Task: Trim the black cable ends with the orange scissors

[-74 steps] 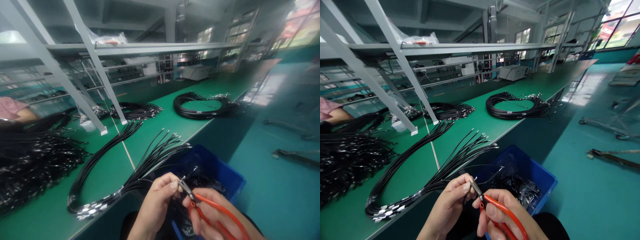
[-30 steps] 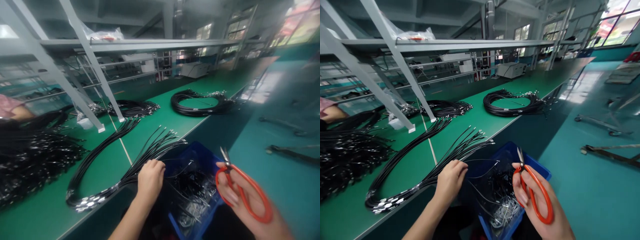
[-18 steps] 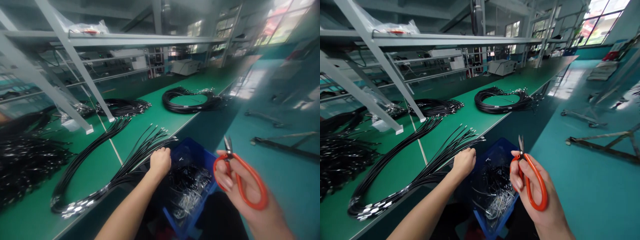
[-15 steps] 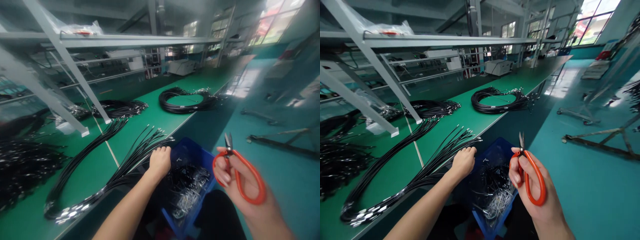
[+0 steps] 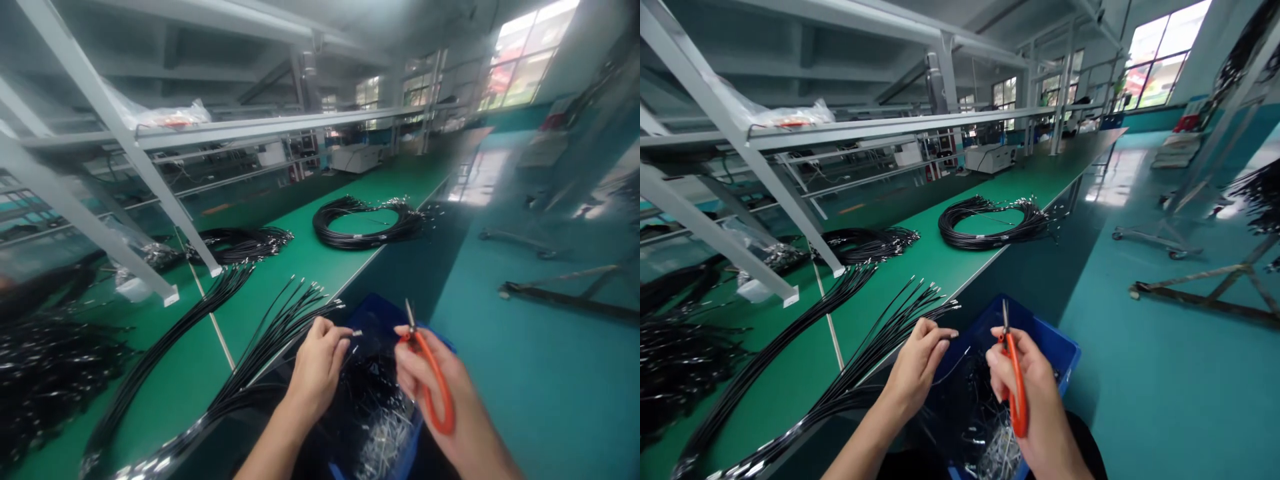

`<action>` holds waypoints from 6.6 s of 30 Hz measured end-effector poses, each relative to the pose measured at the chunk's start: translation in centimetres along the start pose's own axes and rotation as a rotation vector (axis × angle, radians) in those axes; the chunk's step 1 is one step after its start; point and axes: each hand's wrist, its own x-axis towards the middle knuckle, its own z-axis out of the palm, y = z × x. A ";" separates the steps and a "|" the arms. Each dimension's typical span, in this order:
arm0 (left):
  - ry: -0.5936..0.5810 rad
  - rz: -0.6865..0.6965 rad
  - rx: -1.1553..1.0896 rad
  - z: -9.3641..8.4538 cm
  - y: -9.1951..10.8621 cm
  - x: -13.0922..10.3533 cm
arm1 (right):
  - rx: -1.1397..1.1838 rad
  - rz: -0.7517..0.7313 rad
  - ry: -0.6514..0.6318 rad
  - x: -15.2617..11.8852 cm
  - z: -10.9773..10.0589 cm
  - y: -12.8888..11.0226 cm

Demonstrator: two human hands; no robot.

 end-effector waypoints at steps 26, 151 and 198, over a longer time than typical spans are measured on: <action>0.004 -0.384 -0.956 -0.5 -0.2 -4.8 | -0.057 -0.015 -0.007 -1.1 5.0 4.0; 0.296 -0.364 -0.746 0.0 -1.0 -4.4 | -0.341 0.481 -0.420 -1.8 3.6 4.1; 0.208 -0.244 -0.484 -0.1 0.1 -5.1 | -0.187 -0.118 0.059 -1.2 5.3 5.6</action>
